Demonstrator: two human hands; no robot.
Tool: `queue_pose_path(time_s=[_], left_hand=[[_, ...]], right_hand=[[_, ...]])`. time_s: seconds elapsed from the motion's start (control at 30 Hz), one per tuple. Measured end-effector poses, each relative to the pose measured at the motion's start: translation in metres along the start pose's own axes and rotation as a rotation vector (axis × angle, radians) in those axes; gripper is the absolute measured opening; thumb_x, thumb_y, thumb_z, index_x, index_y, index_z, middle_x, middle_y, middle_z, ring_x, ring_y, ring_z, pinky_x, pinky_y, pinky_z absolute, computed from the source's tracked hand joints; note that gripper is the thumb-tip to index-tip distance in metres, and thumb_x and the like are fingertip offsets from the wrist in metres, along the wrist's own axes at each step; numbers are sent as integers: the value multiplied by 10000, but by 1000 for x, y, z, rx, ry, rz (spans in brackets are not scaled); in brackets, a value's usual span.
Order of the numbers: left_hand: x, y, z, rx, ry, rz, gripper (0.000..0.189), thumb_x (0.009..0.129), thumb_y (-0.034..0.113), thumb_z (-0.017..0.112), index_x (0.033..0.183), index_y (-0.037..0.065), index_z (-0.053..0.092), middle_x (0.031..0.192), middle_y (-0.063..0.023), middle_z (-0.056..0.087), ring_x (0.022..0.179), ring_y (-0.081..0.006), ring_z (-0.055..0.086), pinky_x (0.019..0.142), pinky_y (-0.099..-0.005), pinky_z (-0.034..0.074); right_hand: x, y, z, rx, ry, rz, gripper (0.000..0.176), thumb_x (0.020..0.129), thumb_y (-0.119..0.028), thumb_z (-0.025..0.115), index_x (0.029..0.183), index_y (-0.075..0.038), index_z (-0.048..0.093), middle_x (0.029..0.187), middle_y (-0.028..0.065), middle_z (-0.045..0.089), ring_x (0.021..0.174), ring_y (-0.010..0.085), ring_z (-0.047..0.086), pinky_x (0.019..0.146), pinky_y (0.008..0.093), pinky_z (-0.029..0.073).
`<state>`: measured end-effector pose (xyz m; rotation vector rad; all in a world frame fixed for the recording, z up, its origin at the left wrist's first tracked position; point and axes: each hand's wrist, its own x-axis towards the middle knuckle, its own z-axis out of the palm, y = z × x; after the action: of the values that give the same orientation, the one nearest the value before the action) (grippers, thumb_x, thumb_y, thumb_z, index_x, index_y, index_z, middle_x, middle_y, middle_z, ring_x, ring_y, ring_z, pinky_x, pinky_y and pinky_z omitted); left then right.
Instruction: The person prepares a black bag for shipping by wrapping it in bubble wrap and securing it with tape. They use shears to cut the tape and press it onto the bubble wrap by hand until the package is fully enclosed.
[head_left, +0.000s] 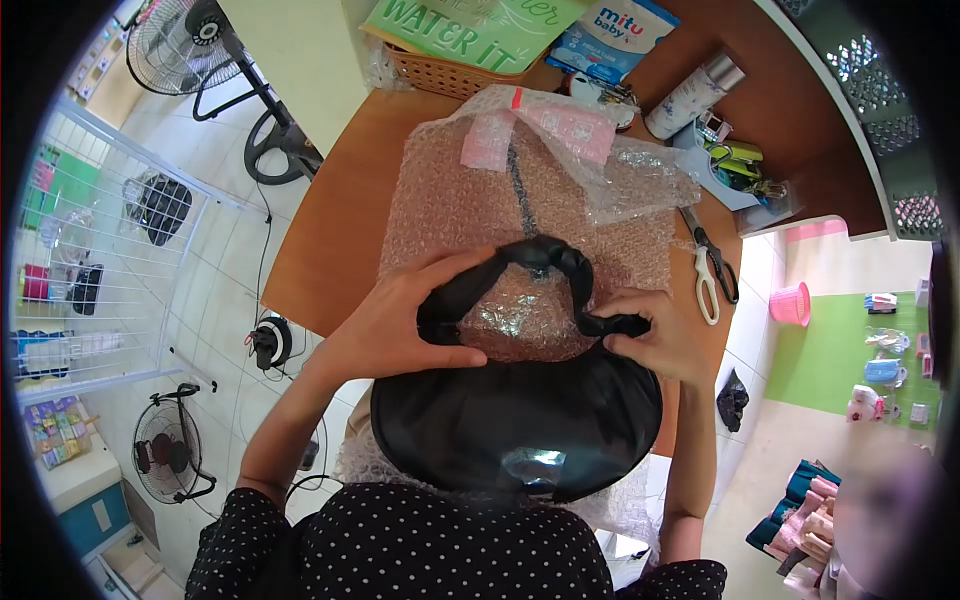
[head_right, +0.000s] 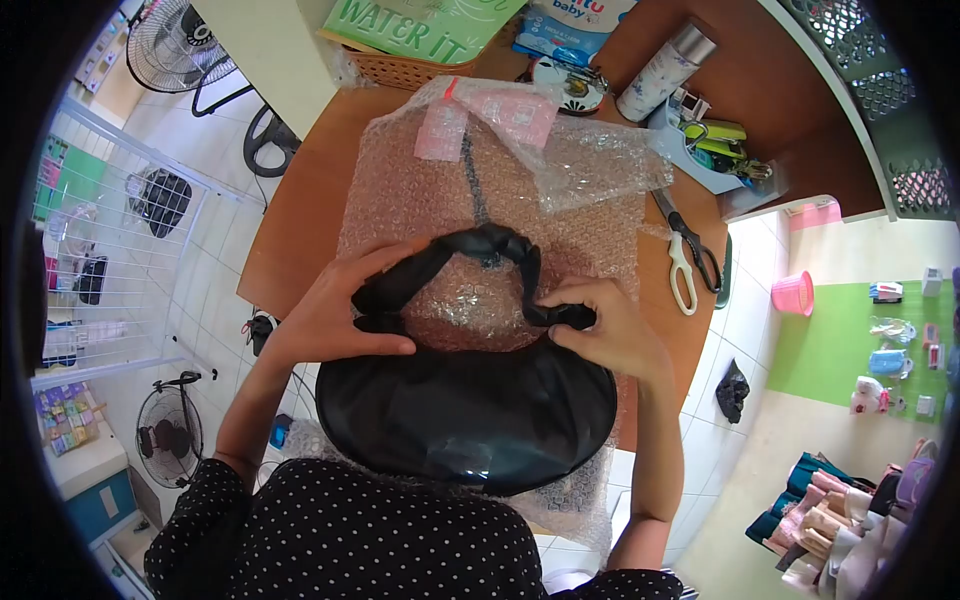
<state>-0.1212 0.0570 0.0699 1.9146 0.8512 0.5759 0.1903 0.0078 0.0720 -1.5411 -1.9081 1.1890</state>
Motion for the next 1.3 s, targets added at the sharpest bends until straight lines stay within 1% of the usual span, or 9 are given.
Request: queue_pose_path(time_s=[0.17, 0.27, 0.4, 0.53, 0.63, 0.73, 0.97, 1.13, 1.3], left_hand=[[19, -2, -4, -162, -269, -126, 435, 832, 255, 657, 1213, 55, 586, 1059, -160, 638, 1097, -301, 566, 954, -370, 416], [33, -7, -8, 246, -455, -66, 300, 887, 203, 565, 1125, 31, 630, 1011, -154, 657, 1040, -297, 594, 878, -359, 460], [59, -35, -11, -186, -665, -70, 273, 903, 143, 524, 1089, -35, 611, 952, -108, 663, 826, -200, 634, 778, -336, 479], [78, -22, -13, -416, -1008, -397, 238, 905, 137, 500, 973, -60, 616, 855, -52, 643, 797, -185, 606, 796, -319, 469], [87, -14, -7, -217, -1093, -271, 305, 939, 185, 451, 879, -78, 594, 772, -81, 632, 752, -163, 589, 740, -320, 469], [91, -22, 6, 3, -1101, -22, 416, 967, 265, 417, 803, -89, 562, 692, -118, 596, 676, -170, 574, 670, -349, 455], [95, -15, 11, 189, -1273, -194, 376, 955, 281, 468, 826, -54, 581, 711, -149, 585, 736, -260, 591, 696, -388, 437], [69, -16, 10, 37, -727, 203, 210, 841, 144, 612, 1033, 63, 633, 896, -145, 629, 847, -317, 602, 753, -420, 460], [68, -9, 15, 218, -817, 236, 331, 856, 350, 547, 879, 47, 678, 788, -174, 653, 813, -374, 623, 743, -452, 475]], right_hand=[[25, 22, -20, 354, -425, 63, 318, 644, -11, 689, 961, 15, 676, 927, 71, 652, 879, 142, 596, 803, 267, 452], [33, 24, -23, 586, -418, 207, 322, 638, -66, 708, 949, 14, 682, 940, 56, 657, 900, 124, 583, 823, 264, 440], [44, 28, -13, 824, -492, 183, 302, 690, -145, 690, 953, 6, 688, 938, 51, 662, 909, 131, 582, 829, 249, 429], [53, -7, -14, 390, -511, 232, 424, 749, -369, 675, 959, -2, 690, 1005, 99, 645, 938, 155, 576, 830, 262, 426], [48, -32, -11, -161, -446, 183, 510, 707, -479, 697, 922, -17, 705, 1001, 154, 612, 947, 257, 579, 840, 338, 437], [39, -51, -3, -549, -235, -231, 490, 664, -402, 717, 936, 6, 688, 903, 176, 590, 956, 354, 564, 837, 401, 443], [53, -14, -19, -227, -496, 9, 451, 658, -281, 730, 995, 10, 663, 960, 156, 638, 926, 290, 603, 857, 368, 451], [68, 9, -14, 356, -745, 34, 399, 726, -258, 723, 1013, 12, 656, 962, 99, 670, 943, 191, 607, 842, 308, 455], [78, -24, -15, -24, -935, 43, 580, 681, -379, 784, 1081, 16, 638, 939, 144, 670, 925, 220, 632, 839, 317, 469]])
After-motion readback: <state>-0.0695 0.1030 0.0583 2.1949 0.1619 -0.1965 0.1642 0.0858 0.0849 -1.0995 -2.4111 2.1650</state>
